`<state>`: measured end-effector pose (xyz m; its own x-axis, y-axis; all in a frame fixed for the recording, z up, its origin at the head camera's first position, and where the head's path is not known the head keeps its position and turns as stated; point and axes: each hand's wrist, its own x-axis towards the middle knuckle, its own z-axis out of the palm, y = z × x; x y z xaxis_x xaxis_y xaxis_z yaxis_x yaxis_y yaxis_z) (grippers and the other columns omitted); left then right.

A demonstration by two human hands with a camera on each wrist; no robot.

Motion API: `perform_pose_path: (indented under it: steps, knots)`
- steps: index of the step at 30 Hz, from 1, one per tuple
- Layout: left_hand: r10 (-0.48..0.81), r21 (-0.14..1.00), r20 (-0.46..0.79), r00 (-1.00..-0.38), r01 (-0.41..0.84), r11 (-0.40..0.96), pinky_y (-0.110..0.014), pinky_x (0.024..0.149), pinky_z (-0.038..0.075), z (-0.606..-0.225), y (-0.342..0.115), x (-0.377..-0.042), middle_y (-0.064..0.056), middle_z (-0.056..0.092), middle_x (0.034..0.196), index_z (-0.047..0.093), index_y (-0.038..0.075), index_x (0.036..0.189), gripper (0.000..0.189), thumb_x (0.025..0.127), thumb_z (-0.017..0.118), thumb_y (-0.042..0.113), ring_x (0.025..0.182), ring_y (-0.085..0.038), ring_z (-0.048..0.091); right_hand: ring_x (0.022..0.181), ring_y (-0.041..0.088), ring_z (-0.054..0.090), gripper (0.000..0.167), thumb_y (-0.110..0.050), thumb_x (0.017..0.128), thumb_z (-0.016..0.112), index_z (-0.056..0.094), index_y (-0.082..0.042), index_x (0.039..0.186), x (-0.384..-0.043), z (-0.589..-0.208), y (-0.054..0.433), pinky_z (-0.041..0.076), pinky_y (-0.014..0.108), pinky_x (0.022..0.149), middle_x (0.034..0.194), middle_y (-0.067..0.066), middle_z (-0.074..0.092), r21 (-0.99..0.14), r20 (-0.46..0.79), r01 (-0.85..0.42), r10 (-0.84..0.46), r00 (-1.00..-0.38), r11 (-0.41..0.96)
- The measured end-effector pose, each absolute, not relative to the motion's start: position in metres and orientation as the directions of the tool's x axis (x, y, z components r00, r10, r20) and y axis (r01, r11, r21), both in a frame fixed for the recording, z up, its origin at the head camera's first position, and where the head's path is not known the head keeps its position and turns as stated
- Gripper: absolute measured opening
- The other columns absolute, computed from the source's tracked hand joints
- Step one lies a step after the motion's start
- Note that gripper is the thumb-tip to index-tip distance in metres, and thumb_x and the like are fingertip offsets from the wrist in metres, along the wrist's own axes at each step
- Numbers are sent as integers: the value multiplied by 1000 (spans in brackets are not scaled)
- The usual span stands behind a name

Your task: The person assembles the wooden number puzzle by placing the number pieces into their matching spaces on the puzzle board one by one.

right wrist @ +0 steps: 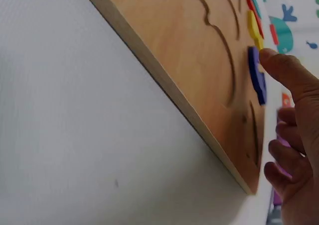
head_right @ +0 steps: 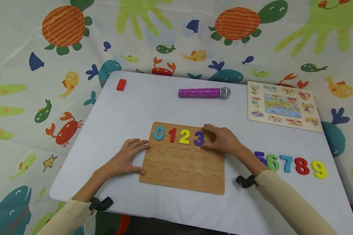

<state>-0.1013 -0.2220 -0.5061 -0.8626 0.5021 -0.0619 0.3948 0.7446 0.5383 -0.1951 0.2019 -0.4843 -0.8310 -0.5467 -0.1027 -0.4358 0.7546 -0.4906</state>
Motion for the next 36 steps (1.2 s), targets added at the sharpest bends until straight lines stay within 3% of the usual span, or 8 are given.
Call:
perform_pose_path:
  steps: [11, 17, 24, 30, 36]
  knots:
    - [511, 527, -34, -859, 419, 739, -60, 114, 13, -505, -224, -104, 1, 37, 154, 50, 20, 145, 96, 67, 82, 65, 143, -30, 19, 133, 47, 38, 93, -53, 75, 82, 45, -8, 148, -174, -462, 301, 39, 64, 99, 153, 22, 35, -472, -157, -325, -442, -883, 819]
    - [502, 530, -39, -864, 408, 743, -59, 112, 22, -504, -225, -104, 2, 38, 154, 51, 21, 145, 95, 66, 82, 64, 143, -30, 19, 133, 50, 36, 96, -53, 73, 84, 45, -8, 148, -145, -472, 347, 36, 71, 95, 151, 26, 37, -445, -163, -332, -440, -883, 832]
    - [487, 542, -56, -872, 383, 748, -58, 110, 27, -502, -225, -103, 1, 38, 154, 51, 20, 145, 96, 65, 85, 61, 143, -30, 18, 137, 49, 29, 84, -51, 73, 85, 53, -17, 143, -131, -482, 363, 30, 77, 94, 152, 22, 37, -483, -162, -306, -427, -890, 821]
    - [497, 547, -50, -866, 393, 739, -58, 112, 22, -506, -222, -103, 2, 37, 154, 51, 20, 145, 96, 65, 84, 63, 143, -29, 18, 133, 55, 33, 80, -46, 74, 86, 55, -17, 141, -126, -485, 364, 30, 77, 92, 151, 25, 37, -485, -148, -295, -409, -900, 823]
    - [497, 541, -52, -866, 393, 743, -59, 110, 27, -509, -221, -103, 3, 37, 154, 50, 22, 145, 96, 65, 83, 64, 143, -29, 18, 131, 57, 33, 78, -45, 74, 86, 56, -18, 141, -121, -488, 364, 28, 79, 92, 150, 27, 38, -487, -141, -273, -383, -913, 830]
